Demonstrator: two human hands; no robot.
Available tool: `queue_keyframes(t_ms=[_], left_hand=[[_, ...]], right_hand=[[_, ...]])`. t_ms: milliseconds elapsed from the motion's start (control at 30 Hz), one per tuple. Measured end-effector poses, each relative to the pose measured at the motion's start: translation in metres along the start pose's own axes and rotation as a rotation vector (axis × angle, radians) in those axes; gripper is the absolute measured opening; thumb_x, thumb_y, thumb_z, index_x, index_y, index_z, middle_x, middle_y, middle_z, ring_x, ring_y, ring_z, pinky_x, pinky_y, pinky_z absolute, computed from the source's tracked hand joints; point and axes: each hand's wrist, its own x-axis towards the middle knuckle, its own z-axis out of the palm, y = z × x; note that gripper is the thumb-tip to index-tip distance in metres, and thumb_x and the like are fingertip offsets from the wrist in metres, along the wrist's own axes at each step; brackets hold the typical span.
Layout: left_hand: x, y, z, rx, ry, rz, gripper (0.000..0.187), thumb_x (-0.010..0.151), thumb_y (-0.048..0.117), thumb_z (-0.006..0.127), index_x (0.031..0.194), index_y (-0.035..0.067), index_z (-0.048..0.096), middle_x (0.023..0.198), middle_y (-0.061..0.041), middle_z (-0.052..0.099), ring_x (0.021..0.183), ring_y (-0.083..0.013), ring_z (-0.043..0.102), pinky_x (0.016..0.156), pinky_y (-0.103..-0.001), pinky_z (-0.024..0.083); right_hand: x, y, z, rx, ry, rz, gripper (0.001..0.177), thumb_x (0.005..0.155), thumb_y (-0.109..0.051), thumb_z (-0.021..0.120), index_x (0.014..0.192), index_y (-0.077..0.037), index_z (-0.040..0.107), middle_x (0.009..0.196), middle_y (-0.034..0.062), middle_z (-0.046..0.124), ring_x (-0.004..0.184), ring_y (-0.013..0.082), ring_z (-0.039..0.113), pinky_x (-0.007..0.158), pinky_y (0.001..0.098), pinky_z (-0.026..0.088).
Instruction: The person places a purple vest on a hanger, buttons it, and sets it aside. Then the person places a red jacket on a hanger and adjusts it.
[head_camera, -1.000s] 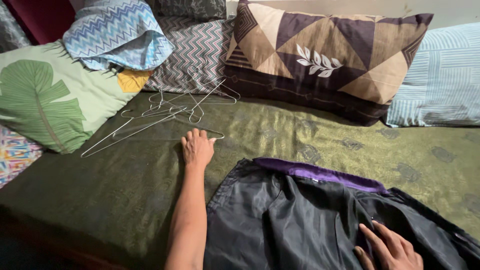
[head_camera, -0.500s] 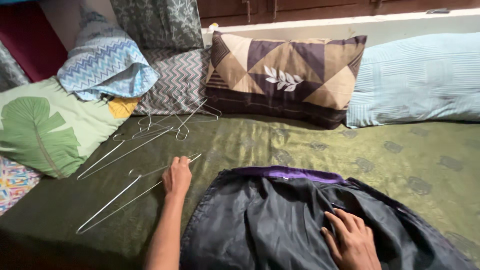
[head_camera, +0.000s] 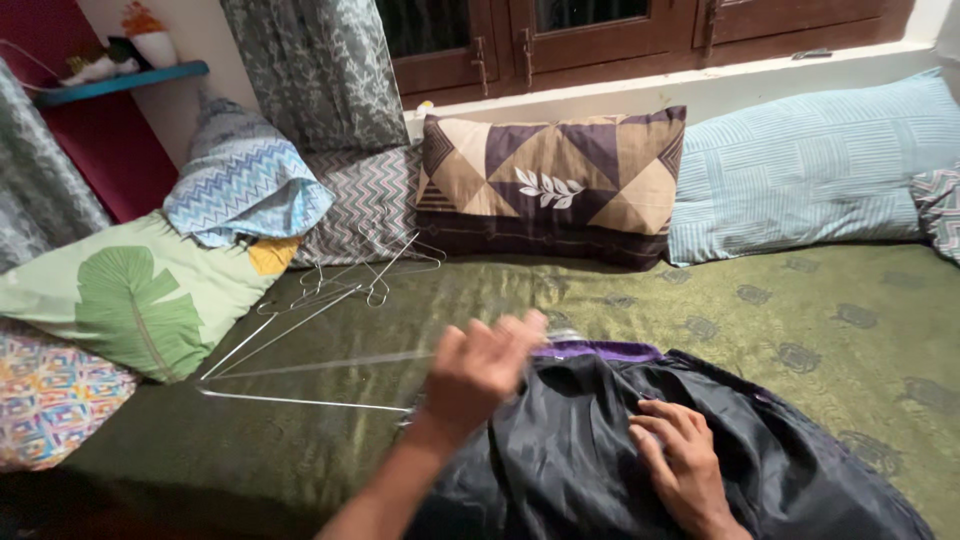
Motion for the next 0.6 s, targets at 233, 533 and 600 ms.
queue_keyframes(t_ms=[233,533,600], left_hand=[[-0.016,0.103,-0.045,-0.476,0.066,0.258,0.035,0.109,0.021,0.061,0.142,0.010,0.069,0.118,0.004,0.067,0.090,-0.0090,0.059,0.073,-0.027,0.041],[-0.105,0.198,0.051,-0.427,-0.114,0.443,0.023,0.103,0.018,0.064,0.125,0.013,0.068,0.110,0.005,0.065,0.091,-0.0086,0.059,0.079,-0.027,0.041],[-0.125,0.209,0.066,-0.404,-0.140,0.448,0.021,0.101,0.018,0.065,0.122,0.014,0.068,0.108,0.005,0.064,0.091,-0.0085,0.059,0.081,-0.027,0.041]], right_hand=[[0.005,-0.012,-0.022,1.178,-0.302,0.951,0.045,0.099,-0.040,0.054,0.108,-0.002,0.076,0.106,0.0097,0.075,0.100,0.0242,0.067,0.088,0.0402,0.050],[-0.028,-0.040,0.013,1.103,-0.627,0.855,0.037,0.099,-0.029,0.058,0.115,0.000,0.073,0.106,0.0094,0.071,0.095,0.0207,0.064,0.082,0.0350,0.048],[-0.037,-0.040,0.021,1.062,-0.665,0.833,0.035,0.098,-0.027,0.059,0.117,0.000,0.072,0.106,0.0093,0.071,0.094,0.0199,0.063,0.080,0.0338,0.048]])
